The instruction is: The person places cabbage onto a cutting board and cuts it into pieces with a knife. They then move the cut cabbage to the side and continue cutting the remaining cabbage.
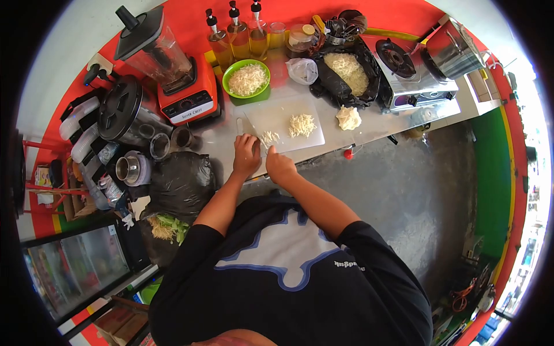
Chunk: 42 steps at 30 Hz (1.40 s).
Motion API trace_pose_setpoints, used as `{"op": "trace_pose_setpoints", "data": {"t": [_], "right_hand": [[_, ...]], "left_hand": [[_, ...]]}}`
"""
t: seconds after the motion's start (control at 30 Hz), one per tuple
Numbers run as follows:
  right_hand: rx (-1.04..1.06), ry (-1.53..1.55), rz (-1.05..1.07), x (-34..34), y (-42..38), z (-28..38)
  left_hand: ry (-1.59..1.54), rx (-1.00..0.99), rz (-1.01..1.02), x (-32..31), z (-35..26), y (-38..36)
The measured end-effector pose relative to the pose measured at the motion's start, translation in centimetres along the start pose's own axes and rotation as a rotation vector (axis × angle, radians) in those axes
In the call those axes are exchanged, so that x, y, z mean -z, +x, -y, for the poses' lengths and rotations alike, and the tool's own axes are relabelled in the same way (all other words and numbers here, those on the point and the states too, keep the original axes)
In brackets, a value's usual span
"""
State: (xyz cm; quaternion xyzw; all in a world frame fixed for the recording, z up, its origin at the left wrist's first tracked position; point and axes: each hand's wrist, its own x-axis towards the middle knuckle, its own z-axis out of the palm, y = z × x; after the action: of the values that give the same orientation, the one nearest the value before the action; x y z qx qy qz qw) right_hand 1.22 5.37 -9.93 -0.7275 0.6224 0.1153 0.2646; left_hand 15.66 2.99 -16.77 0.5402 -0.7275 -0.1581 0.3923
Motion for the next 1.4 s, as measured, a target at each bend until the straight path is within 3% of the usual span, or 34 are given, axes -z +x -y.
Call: {"op": "trace_pose_setpoints", "data": {"t": [1.4], "right_hand": [[0.032,0.09,-0.033,-0.4,1.8,-0.2]], "left_hand": [[-0.045,0.017,-0.039,-0.5,1.0,0.0]]}}
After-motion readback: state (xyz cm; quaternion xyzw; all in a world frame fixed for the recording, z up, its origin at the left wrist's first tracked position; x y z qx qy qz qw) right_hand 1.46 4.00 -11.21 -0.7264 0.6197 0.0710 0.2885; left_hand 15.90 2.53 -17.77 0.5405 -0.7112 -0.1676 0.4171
